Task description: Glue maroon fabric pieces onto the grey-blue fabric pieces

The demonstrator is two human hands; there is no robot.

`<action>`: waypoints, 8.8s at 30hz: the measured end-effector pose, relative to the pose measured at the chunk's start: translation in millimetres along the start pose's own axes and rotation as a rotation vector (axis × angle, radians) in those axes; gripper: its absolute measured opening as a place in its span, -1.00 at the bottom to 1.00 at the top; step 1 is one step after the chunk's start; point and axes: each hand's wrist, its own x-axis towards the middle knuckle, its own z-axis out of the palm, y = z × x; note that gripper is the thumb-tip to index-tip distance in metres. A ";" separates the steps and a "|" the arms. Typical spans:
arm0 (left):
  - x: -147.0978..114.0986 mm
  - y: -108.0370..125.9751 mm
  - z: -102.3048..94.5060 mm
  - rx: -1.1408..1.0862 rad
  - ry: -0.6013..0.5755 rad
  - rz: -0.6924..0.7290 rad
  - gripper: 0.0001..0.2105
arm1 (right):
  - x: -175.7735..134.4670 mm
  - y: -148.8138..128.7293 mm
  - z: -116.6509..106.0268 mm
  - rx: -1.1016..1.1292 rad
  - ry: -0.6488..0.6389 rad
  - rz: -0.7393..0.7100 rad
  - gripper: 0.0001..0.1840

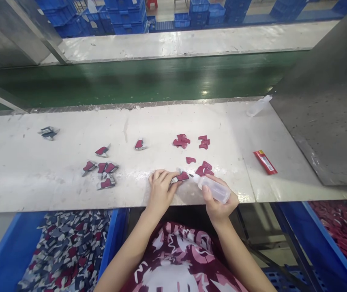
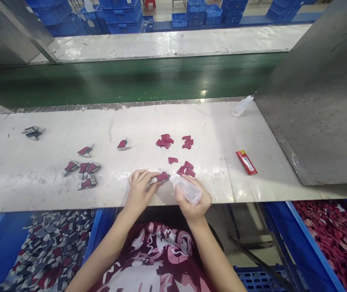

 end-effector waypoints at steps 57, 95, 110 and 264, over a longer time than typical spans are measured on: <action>-11.3 47.1 -58.2 -0.178 0.277 0.304 -0.65 | 57.5 -54.4 -14.3 -0.102 -0.394 -0.627 -0.64; -1.2 21.7 -36.8 -0.141 0.048 0.283 -0.66 | 38.5 -17.7 -1.1 -0.039 -0.367 -0.489 -0.55; 1.6 15.1 -33.4 -0.205 -0.045 0.325 -0.63 | 22.3 -6.6 2.5 0.057 -0.314 -0.341 -0.84; 8.4 -4.9 -14.7 -0.184 -0.131 -0.024 -0.80 | 52.4 29.4 -23.6 0.515 0.217 0.405 -0.66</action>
